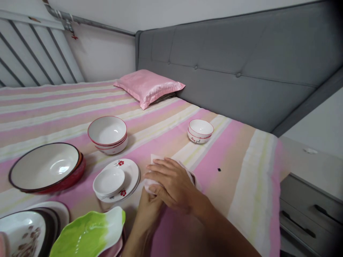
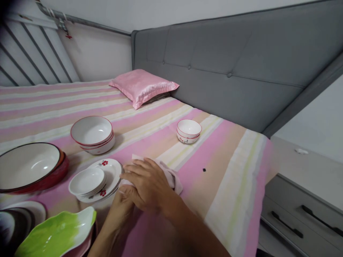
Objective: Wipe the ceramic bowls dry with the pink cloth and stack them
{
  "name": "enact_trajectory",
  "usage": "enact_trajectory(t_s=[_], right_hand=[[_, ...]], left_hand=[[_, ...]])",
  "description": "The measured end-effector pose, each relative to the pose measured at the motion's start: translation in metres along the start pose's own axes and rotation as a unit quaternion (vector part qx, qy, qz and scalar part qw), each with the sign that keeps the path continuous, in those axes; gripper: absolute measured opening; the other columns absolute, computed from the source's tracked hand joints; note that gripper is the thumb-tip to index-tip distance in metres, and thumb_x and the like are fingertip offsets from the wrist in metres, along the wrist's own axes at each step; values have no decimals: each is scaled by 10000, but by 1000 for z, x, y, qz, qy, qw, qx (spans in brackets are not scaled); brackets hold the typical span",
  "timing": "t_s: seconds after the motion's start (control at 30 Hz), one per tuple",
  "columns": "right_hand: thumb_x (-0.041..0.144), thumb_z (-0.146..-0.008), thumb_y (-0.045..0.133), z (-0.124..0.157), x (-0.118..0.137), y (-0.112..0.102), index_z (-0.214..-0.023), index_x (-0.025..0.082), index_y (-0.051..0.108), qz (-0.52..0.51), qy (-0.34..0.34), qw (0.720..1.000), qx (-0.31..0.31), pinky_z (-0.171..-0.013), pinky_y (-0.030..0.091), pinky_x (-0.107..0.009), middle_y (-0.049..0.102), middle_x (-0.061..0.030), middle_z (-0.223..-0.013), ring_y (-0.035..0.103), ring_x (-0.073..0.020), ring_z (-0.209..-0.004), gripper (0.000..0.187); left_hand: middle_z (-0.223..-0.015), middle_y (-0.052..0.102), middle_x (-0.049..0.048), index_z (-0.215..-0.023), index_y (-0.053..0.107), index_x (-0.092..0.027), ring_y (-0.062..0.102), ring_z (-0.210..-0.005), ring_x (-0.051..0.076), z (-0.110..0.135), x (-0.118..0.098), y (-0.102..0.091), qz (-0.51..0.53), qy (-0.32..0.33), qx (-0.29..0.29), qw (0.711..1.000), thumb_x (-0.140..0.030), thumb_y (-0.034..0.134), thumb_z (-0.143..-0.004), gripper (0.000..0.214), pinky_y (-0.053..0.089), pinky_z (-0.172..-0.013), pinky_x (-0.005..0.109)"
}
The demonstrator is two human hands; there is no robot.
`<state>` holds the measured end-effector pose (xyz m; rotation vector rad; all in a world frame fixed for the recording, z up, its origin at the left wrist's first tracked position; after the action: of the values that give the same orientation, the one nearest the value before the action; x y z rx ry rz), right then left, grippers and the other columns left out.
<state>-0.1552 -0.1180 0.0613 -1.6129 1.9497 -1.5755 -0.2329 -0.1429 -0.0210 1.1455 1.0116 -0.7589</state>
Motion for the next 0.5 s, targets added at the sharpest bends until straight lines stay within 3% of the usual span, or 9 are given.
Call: enact_trajectory(t_s=[0.23,0.4,0.5], right_hand=[[302,-919,487,4,-20,-9,-1168,239,645,-36,52,998,31,-1066,336,-383,610,-41,-1288,488,-207,-1256,302],[286,-919,482,7,-44,-11,-1078,265,686,-155,122,980,41,-1011,399,-370,643,-30,-1225,545,-185,-1182,260],[311,-921,464,10,-60,-5,-1030,234,700,-304,154,939,57,-1002,413,-358,641,-45,-1205,562,-180,-1159,271]], left_hand=[[-704,650,52,-775,718,-114,559,-679,155,10,-5,28,-60,-82,239,966,-299,678,-758,190,437,-646,249],[-691,594,29,-718,707,-128,494,-686,150,18,-10,38,-115,-76,304,943,-335,663,-778,220,376,-666,250],[-684,560,19,-682,681,-144,475,-699,161,21,-13,42,-135,-66,325,934,-345,656,-776,224,368,-689,260]])
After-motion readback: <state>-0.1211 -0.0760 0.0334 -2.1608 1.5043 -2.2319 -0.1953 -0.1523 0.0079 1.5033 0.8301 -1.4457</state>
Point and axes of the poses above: each hand's wrist, its own z-axis away from the middle knuckle, its own y-axis out of the palm, x = y × z, the point moved 6 cm from there along -z, towards the middle knuckle
